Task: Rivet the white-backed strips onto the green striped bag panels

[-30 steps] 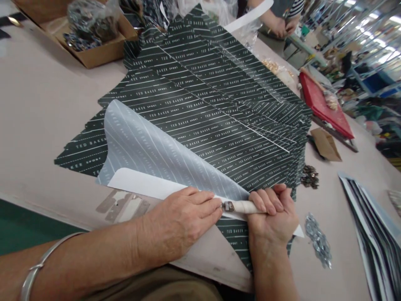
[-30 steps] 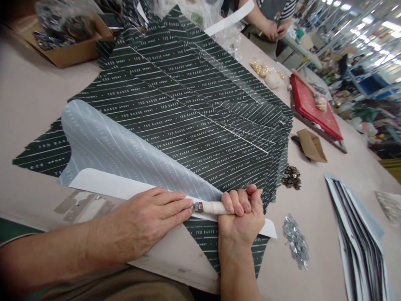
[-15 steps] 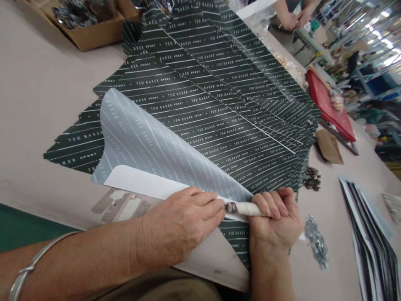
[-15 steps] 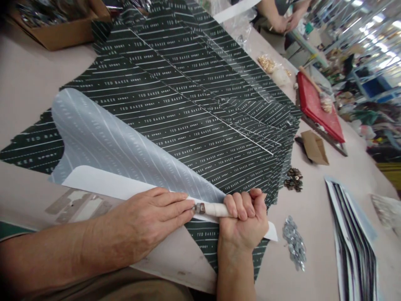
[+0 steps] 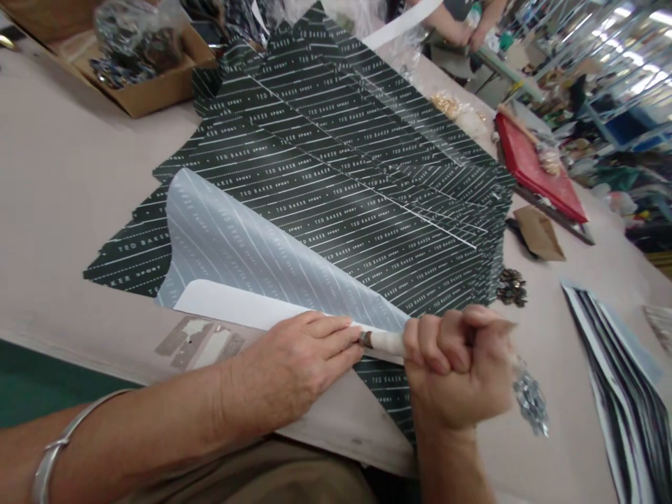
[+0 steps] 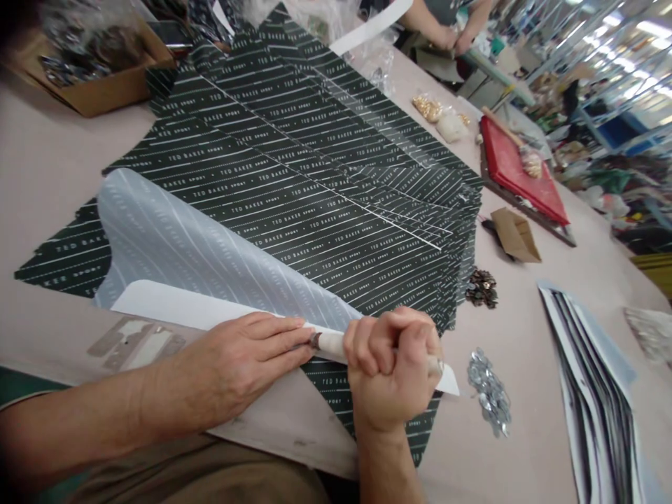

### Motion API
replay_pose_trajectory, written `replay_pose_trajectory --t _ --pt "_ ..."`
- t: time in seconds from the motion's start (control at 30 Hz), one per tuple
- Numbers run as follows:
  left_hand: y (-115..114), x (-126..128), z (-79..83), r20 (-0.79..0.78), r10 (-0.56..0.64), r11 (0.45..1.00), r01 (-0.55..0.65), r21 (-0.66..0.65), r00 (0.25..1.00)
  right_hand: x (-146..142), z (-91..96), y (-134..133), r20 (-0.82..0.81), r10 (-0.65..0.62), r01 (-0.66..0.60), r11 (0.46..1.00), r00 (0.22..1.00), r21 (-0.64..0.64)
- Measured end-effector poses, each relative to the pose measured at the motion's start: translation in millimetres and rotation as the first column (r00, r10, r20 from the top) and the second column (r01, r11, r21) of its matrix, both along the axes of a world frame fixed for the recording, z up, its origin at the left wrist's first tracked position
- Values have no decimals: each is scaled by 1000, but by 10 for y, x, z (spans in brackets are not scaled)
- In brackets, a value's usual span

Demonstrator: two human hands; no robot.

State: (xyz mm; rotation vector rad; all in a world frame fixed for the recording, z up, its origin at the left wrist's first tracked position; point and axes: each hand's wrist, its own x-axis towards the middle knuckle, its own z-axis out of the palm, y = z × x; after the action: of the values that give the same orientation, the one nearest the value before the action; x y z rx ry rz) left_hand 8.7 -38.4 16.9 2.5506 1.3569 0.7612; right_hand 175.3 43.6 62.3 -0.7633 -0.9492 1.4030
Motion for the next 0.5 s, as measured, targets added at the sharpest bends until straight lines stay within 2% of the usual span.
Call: replay_pose_trajectory --t 0.1,0.17,0.33,0.5 --pt "-6 -3 31 -15 -6 1000 6 -2 1000 112 -44 58 -60 -57 53 996 997 -77" --pt "-10 -4 39 -22 -9 1000 9 0 1000 166 -68 82 -64 -87 82 994 994 -79" --pt "1 -9 25 -14 -6 1000 5 -3 1000 99 -59 47 -8 -61 61 998 998 6" --pt "2 -5 2 -18 -6 1000 6 -20 1000 -35 -1 -51 106 58 -73 988 993 139"
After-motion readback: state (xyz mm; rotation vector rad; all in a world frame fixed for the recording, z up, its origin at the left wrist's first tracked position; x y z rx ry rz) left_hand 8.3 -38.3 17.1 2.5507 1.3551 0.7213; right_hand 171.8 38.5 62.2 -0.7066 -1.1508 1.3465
